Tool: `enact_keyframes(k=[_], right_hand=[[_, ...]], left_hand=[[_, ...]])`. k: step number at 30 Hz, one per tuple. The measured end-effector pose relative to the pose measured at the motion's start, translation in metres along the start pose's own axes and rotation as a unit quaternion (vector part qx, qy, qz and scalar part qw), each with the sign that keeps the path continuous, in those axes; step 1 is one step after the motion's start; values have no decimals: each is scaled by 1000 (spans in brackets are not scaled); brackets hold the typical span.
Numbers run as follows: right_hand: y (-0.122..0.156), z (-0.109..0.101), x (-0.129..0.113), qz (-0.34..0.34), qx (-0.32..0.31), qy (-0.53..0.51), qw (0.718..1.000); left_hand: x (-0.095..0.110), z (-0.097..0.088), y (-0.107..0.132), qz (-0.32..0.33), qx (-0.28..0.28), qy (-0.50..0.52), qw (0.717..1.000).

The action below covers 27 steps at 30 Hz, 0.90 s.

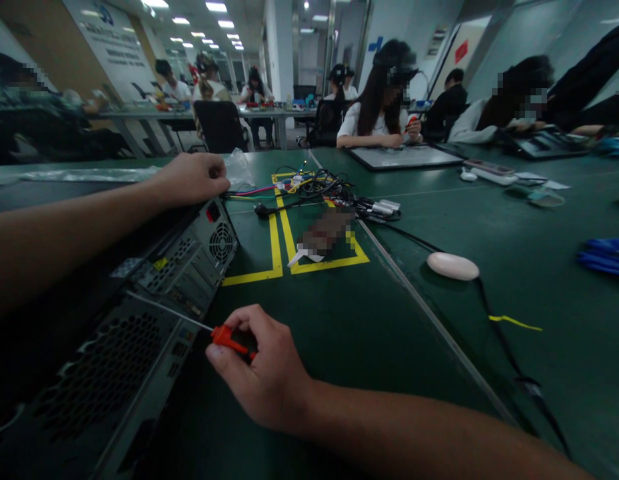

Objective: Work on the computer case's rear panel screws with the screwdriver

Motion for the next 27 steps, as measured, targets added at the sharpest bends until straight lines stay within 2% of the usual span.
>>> enact_keyframes(k=[18, 27], right_hand=[[-1, -2, -3, -18, -5, 12, 1000], [-2, -1, -4, 14, -7, -20, 1000]], left_hand=[[-1, -1, -1, 4, -12, 6, 1000], [0, -3, -1, -2, -16, -2, 1000]])
Point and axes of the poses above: each hand's wrist, its own y-axis away from the middle knuckle, its own z-axis out of the palm, x = y × z, the point moved 1 cm from there along -y, towards the middle knuckle, and after that the axes turned 9 degrees about -x, right-handed, at the moved point
